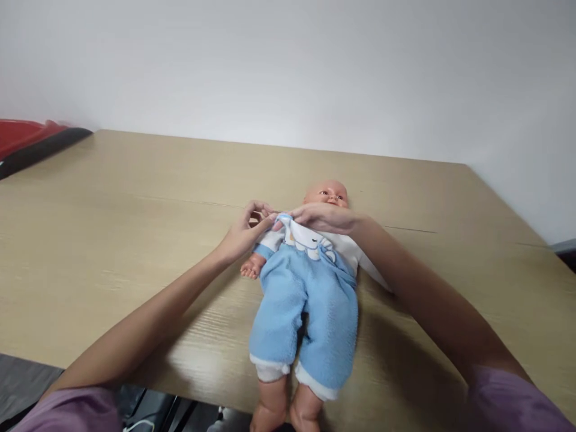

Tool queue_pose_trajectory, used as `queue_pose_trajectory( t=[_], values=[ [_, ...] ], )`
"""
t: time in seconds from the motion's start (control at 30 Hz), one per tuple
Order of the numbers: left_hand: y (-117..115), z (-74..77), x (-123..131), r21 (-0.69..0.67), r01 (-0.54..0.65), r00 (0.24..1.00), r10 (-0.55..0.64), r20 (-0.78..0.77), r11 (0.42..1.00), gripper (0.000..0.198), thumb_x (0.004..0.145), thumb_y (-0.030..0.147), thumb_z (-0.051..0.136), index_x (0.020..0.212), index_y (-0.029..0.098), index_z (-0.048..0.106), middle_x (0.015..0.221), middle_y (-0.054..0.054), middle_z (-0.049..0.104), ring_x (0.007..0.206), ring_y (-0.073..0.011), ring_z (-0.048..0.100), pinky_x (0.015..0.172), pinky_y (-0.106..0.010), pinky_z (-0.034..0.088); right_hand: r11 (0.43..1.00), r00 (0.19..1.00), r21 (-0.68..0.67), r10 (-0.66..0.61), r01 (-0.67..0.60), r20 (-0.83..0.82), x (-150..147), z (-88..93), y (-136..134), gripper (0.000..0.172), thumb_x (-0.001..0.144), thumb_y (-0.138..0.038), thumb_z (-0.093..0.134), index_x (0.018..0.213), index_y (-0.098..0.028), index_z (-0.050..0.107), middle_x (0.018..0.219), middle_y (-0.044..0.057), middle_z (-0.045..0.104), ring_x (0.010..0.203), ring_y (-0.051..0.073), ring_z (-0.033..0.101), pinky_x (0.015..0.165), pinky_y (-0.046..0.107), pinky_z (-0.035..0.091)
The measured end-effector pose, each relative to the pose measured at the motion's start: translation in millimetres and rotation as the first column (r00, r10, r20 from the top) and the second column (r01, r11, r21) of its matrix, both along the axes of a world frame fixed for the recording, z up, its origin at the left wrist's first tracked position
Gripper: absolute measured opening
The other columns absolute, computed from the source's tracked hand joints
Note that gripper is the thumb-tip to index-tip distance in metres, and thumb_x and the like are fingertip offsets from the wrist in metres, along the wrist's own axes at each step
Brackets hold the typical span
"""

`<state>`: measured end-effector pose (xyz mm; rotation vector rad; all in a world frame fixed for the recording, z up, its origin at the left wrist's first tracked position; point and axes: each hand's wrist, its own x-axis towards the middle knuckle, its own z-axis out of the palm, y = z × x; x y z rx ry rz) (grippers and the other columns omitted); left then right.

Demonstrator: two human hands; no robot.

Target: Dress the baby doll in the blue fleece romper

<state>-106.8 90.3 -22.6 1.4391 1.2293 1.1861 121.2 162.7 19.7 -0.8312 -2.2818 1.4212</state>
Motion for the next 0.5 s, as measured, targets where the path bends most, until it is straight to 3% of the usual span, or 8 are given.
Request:
queue_pose_trajectory(
  t=[0.1, 0.2, 0.3, 0.37, 0.5],
  values=[
    [-14, 11.0, -11, -0.036, -0.006, 0.992, 0.001, -0.130, 0.999, 0.043, 0.093, 0.054, 0.080, 0.115, 0.021, 0.061, 0.121, -0.008, 0.072, 0.102, -0.0222, 0.070, 0.084, -0.033, 0.058, 0.995, 0.997, -0.094, -0.014, 0.021, 0.074, -7, 9.3, -8, 0.051, 0.106, -0.064, 0.054, 0.095, -0.020, 0.077, 0.105, 0.010, 0.082, 0.104, 0.029, 0.075, 0.087, 0.038, 0.059],
    [-29, 15.2, -21, -0.249, 0.074, 0.978, -0.120, -0.173, 0.966, 0.057, 0.093, 0.062, 0.080, 0.122, 0.022, 0.052, 0.100, -0.007, 0.079, 0.082, -0.0243, 0.076, 0.071, -0.036, 0.058, 0.978, 0.958, 0.133, -0.188, 0.162, 0.216, -21, 14.0, -22, 0.039, 0.103, -0.057, 0.065, 0.094, -0.020, 0.074, 0.096, 0.008, 0.080, 0.093, 0.028, 0.073, 0.081, 0.036, 0.054],
    [-39, 14.1, -25, -0.382, 0.221, 0.944, -0.295, -0.147, 0.897, 0.059, 0.092, 0.069, 0.078, 0.116, 0.025, 0.047, 0.076, -0.003, 0.079, 0.062, -0.0258, 0.075, 0.058, -0.036, 0.053, 0.893, 0.891, 0.389, -0.351, 0.226, 0.289, -30, 13.6, -33, 0.028, 0.108, -0.043, 0.058, 0.109, -0.020, 0.074, 0.099, 0.009, 0.081, 0.092, 0.026, 0.072, 0.079, 0.034, 0.050],
    [-44, 12.3, -24, -0.349, 0.229, 0.936, -0.304, -0.179, 0.909, 0.053, 0.094, 0.068, 0.075, 0.109, 0.027, 0.044, 0.070, -0.001, 0.078, 0.060, -0.0260, 0.074, 0.057, -0.036, 0.050, 0.865, 0.866, 0.463, -0.374, 0.196, 0.332, -32, 11.7, -35, 0.025, 0.108, -0.037, 0.057, 0.115, -0.020, 0.074, 0.105, 0.011, 0.082, 0.095, 0.027, 0.072, 0.078, 0.034, 0.048],
    [-51, 12.3, -14, -0.168, 0.123, 0.891, -0.183, -0.414, 0.978, 0.039, 0.099, 0.057, 0.067, 0.108, 0.028, 0.042, 0.064, 0.006, 0.067, 0.058, -0.0241, 0.066, 0.061, -0.035, 0.043, 0.821, 0.837, 0.555, -0.393, 0.133, 0.381, -39, 10.1, -32, 0.024, 0.103, -0.039, 0.065, 0.115, -0.020, 0.075, 0.107, 0.012, 0.082, 0.098, 0.030, 0.073, 0.080, 0.035, 0.048]
  ],
)
